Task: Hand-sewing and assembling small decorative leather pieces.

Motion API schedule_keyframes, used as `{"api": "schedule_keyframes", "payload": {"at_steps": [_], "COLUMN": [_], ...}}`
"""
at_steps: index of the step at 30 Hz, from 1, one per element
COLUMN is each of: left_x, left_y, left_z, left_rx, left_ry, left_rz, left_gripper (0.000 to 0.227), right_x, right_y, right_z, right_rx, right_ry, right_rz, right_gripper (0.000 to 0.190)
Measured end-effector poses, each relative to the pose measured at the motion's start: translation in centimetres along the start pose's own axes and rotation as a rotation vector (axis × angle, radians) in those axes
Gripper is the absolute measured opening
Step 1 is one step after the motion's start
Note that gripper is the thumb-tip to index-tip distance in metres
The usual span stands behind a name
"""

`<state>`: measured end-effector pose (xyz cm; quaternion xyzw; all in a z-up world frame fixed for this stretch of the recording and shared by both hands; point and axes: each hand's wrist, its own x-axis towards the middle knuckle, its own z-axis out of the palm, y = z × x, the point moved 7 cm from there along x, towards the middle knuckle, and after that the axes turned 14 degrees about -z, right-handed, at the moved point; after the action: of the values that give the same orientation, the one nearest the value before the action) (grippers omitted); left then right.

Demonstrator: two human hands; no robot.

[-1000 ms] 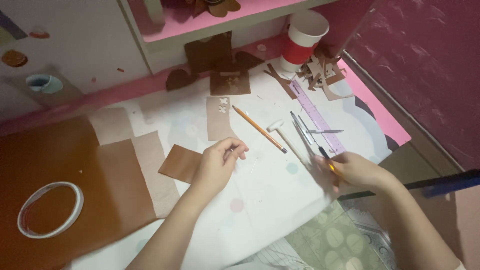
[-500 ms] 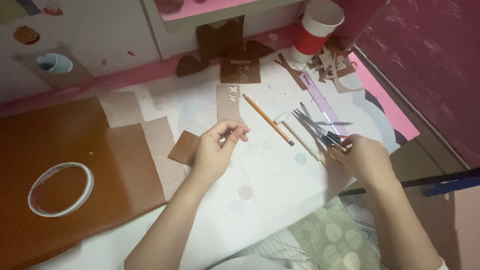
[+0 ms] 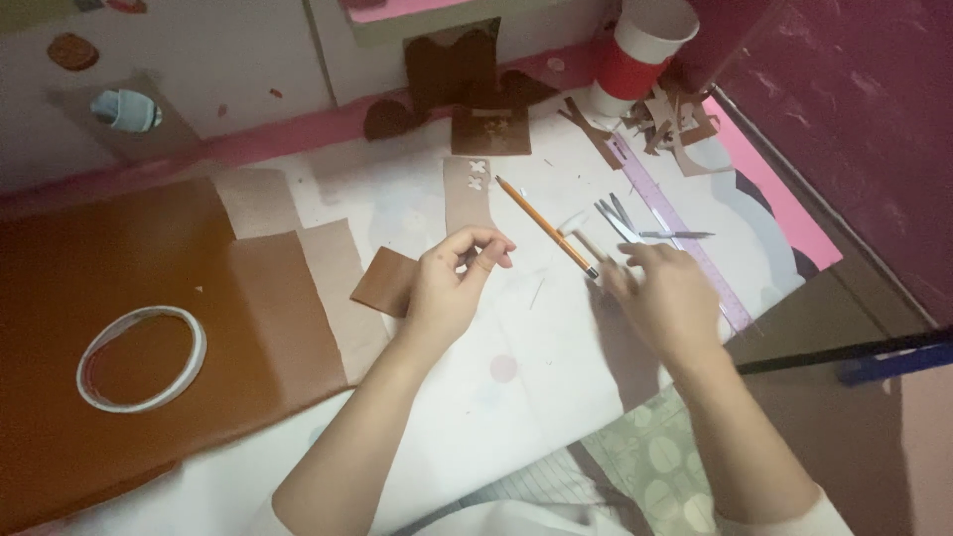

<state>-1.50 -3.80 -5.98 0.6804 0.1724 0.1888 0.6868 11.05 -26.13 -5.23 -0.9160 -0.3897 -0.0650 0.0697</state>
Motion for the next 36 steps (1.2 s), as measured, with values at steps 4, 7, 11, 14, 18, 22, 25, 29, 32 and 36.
{"api": "schedule_keyframes", "payload": {"at_steps": [4, 7, 11, 14, 18, 22, 25, 29, 32, 36], "left_x": [-0.2, -0.1, 0.6, 0.6, 0.4, 0.5, 0.0, 0.4, 0.3, 0.4], "left_y": [0.3, 0.4, -0.4, 0.1, 0.4, 0.6, 1.7, 0.8, 0.7, -0.1], "left_z": [-0.3, -0.3, -0.7, -0.7, -0.9, -1.9, -2.1, -1.9, -1.5, -0.9], "left_rx": [-0.026, -0.04, -0.054, -0.092, -0.114, -0.108, -0.106, -0.131, -0.127, -0.139], "left_ry": [-0.003, -0.013, -0.013, -0.013, 0.014, 0.071, 0.095, 0.073, 0.061, 0.028], "left_rz": [-0.011, 0.013, 0.027, 0.029, 0.013, 0.026, 0.031, -0.036, -0.029, -0.039], "left_gripper": [0.012, 0.012, 0.013, 0.014, 0.016, 0.017, 0.018, 0.018, 0.018, 0.018], "right_x": [0.3, 0.4, 0.2, 0.5, 0.4, -0.3, -0.2, 0.4, 0.5, 1.8], "right_y": [-1.1, 1.4, 3.5, 3.2, 3.7, 3.8, 3.4, 0.9, -1.2, -4.4], "right_z": [1.0, 1.9, 3.8, 3.7, 4.1, 1.5, 0.9, 0.7, -0.5, -1.1], "right_rx": [-0.114, 0.043, 0.311, 0.26, 0.232, 0.363, 0.415, 0.024, -0.08, 0.502], "right_ry": [0.113, 0.119, 0.137, 0.159, 0.119, 0.191, 0.238, 0.249, 0.289, 0.423], "right_rz": [-0.08, 0.09, 0.272, 0.289, 0.268, 0.263, 0.212, 0.048, 0.0, -0.152], "right_gripper": [0.021, 0.018, 0.025, 0.029, 0.032, 0.024, 0.026, 0.019, 0.02, 0.013]}}
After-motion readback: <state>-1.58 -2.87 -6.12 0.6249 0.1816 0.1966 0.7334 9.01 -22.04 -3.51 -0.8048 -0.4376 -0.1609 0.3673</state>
